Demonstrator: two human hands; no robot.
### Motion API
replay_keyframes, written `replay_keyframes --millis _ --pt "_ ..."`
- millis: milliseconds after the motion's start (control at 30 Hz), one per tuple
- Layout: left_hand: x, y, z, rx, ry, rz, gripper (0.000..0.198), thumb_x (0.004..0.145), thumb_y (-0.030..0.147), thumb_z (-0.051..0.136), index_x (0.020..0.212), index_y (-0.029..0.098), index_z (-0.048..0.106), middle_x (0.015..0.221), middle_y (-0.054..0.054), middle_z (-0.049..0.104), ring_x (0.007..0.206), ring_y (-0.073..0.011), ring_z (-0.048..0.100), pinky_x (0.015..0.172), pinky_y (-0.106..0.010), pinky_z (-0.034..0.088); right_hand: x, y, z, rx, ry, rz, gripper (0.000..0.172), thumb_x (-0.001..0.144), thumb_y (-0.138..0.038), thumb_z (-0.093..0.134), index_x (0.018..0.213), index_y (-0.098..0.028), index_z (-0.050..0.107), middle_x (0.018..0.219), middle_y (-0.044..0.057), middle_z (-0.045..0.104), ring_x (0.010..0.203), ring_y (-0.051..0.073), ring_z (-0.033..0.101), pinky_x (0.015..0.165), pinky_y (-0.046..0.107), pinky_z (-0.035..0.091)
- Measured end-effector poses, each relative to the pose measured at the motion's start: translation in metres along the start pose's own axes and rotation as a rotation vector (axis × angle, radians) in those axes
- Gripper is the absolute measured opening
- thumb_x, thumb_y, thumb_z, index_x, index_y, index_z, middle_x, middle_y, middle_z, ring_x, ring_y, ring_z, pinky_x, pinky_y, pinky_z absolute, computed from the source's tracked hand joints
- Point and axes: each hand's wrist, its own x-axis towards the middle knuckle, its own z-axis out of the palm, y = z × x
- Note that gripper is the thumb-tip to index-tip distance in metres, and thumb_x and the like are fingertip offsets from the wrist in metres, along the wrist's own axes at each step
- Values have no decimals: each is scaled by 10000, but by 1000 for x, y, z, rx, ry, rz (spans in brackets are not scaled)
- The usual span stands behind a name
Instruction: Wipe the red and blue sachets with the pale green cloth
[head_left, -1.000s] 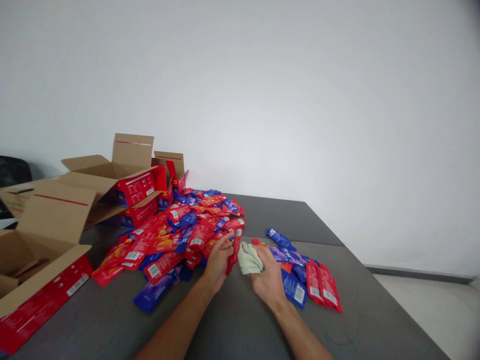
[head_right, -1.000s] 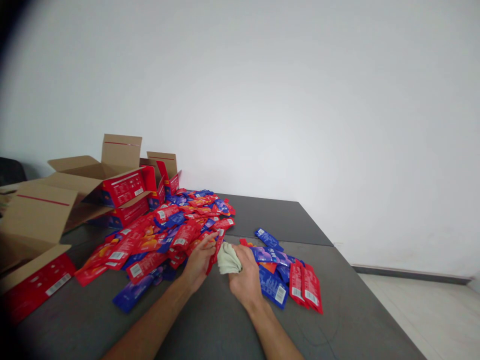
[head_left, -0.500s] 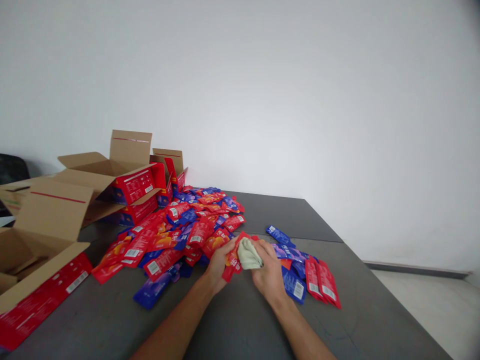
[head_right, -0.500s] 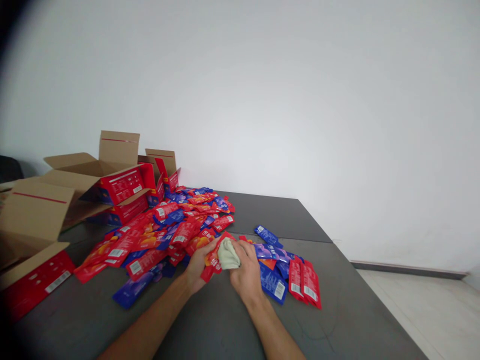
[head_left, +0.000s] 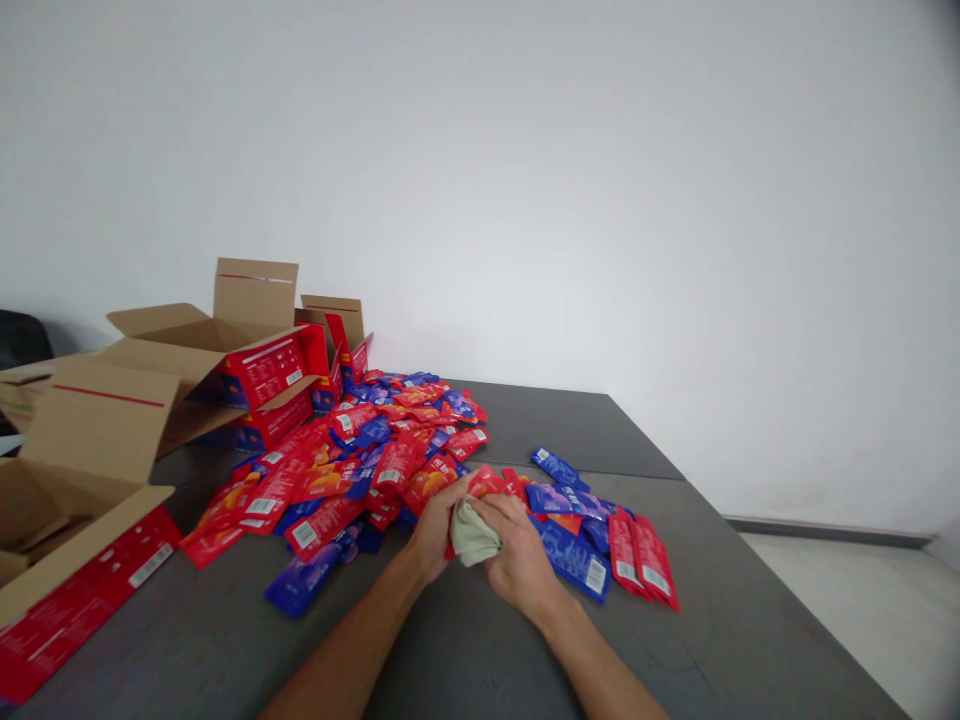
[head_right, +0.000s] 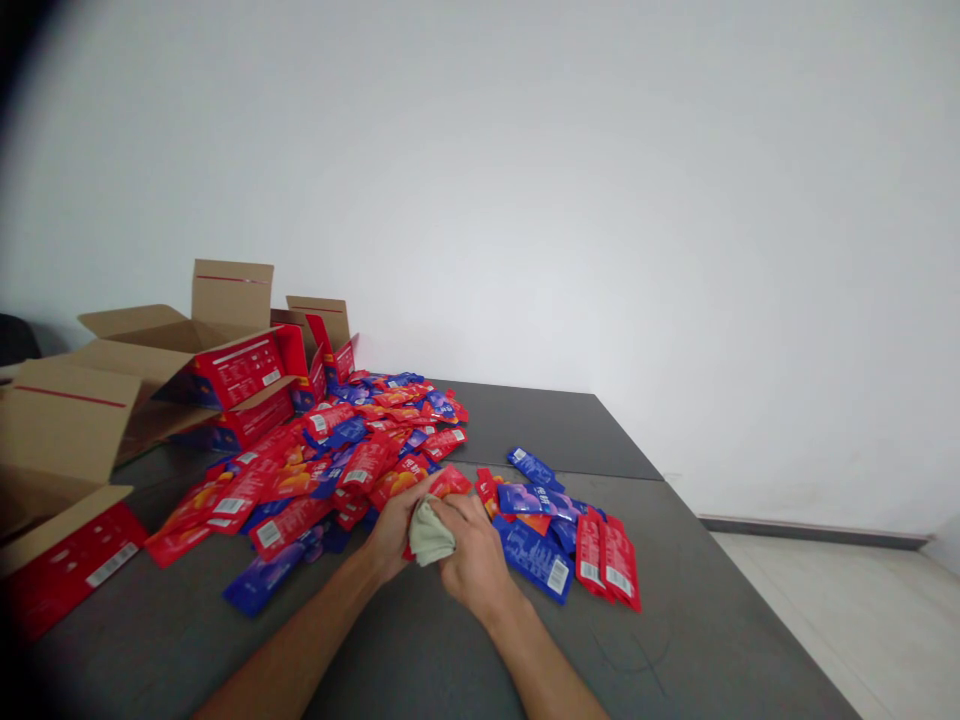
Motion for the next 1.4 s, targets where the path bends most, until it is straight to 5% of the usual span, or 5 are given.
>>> replay_keyframes --millis 367,600,833,1233,1400 --pt "9 -9 -23 1107 114 454 534 811 144 503 1317 238 646 1399 -93 587 1327 -265 479 1165 -441 288 7 16 -32 -176 0 162 417 755 -62 545 1092 -241 712 997 62 700 951 221 633 846 320 511" --pt "12 -23 -37 1748 35 368 429 830 147 541 1218 247 695 1472 -133 496 1441 -367 272 1116 -551 276 10 47 -61 -303 111 302 306 816 -183 569 1073 -198 734 965 72 722 927 229 655 855 341 506" --pt "15 -26 -29 1741 122 451 340 876 156 477 1095 170 737 1360 -194 572 1401 -402 309 1119 -581 234 5 39 -71 -325 102 361 229 824 -250 597 987 -234 757 912 60 745 838 227 682 740 295 503" --pt "-2 -73 61 1602 -675 580 661 698 211 657 1351 218 553 1503 -141 467 1414 -349 360 1172 -522 212 -44 39 -120 -417 270 663 366 768 -270 604 1106 -252 745 996 80 769 877 273 720 703 308 515" --pt "5 -94 74 1636 -569 518 492 834 194 522 1323 199 570 1350 -162 598 1287 -330 503 1093 -504 309 -53 33 -125 -391 310 656 398 755 -272 613 1131 -238 738 1021 77 765 909 279 714 761 334 535"
